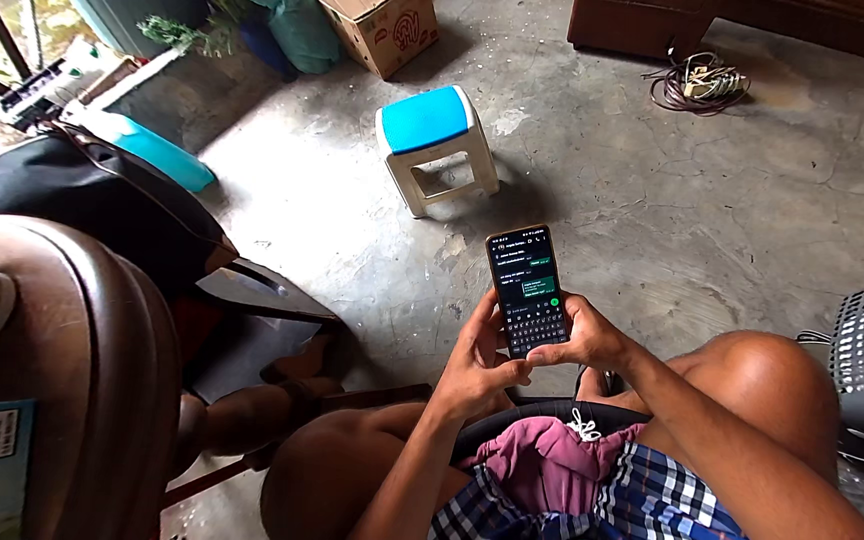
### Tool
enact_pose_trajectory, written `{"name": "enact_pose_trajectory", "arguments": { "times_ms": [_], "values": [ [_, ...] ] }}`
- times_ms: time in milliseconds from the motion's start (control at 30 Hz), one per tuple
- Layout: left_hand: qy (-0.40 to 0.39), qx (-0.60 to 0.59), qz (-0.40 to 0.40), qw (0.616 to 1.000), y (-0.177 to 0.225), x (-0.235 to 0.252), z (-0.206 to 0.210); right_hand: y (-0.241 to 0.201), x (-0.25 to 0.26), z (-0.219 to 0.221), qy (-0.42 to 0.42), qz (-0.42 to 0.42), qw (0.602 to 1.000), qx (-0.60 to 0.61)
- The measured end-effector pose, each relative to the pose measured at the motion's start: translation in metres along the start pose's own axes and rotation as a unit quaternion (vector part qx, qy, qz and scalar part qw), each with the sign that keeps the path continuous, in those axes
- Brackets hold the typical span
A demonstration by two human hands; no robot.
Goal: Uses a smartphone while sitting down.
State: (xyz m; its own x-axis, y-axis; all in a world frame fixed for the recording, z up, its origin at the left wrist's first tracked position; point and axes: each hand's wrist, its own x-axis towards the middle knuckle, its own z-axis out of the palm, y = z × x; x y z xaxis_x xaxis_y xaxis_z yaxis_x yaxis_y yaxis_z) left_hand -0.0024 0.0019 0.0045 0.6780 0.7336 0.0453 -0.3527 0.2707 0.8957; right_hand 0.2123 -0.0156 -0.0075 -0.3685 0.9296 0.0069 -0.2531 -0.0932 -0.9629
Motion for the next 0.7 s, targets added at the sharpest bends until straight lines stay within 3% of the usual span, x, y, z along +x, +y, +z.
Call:
{"name": "enact_pose_trajectory", "arguments": {
  "times_ms": [700],
  "values": [
    [0.003, 0.002, -0.003, 1.0, -0.0002, -0.0001, -0.0002, -0.0014, -0.0001, 0.0004, -0.002, 0.0, 1.0, 0.001]
  ]
}}
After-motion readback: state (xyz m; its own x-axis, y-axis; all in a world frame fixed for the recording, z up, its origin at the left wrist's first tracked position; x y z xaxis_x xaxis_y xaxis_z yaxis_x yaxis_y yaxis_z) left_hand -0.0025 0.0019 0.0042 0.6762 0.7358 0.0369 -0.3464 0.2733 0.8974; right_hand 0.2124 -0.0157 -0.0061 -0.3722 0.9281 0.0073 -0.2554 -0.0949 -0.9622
